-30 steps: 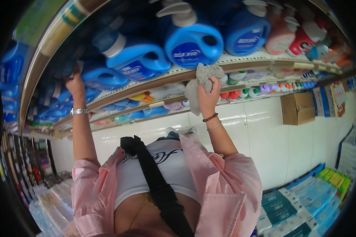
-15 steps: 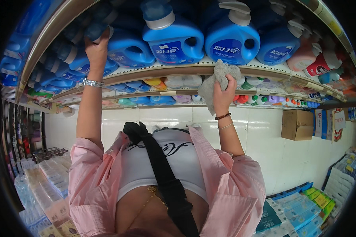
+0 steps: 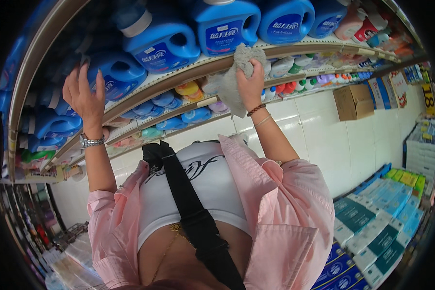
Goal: The person wipes the surfaces of store shelves and the labels of various products using a gray cloth. They handle packages of tissue paper, small bottles, and large blue detergent jugs, moving them to clean behind them and then placing them back on the shelves.
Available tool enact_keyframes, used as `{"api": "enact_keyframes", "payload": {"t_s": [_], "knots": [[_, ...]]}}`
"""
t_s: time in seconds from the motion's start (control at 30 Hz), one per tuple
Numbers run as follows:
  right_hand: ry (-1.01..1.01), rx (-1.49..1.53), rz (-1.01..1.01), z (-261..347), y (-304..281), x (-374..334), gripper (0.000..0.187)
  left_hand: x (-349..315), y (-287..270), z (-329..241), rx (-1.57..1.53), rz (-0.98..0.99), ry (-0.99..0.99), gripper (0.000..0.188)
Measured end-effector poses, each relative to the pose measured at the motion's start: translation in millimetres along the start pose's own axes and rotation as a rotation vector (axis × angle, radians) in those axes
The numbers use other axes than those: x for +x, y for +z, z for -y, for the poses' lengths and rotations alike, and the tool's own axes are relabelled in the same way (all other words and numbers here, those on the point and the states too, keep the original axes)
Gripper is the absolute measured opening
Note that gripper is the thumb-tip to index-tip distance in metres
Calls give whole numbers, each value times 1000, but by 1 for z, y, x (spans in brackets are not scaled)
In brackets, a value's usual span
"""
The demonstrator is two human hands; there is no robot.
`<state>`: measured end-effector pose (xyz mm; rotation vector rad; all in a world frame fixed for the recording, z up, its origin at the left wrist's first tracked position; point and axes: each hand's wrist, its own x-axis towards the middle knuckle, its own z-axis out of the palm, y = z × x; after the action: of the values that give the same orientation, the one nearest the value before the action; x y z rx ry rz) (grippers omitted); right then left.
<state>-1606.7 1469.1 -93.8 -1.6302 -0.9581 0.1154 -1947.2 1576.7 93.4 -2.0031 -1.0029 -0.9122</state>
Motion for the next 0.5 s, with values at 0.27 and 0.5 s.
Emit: {"api": "enact_keyframes", "payload": {"t_s": [0.27, 0.5], "knots": [[-27, -49, 14, 54, 58, -51, 40, -1, 22, 36, -290, -160, -19, 49], [-21, -22, 129, 102, 100, -93, 41, -2, 27, 53, -321, -181, 1, 49]]}}
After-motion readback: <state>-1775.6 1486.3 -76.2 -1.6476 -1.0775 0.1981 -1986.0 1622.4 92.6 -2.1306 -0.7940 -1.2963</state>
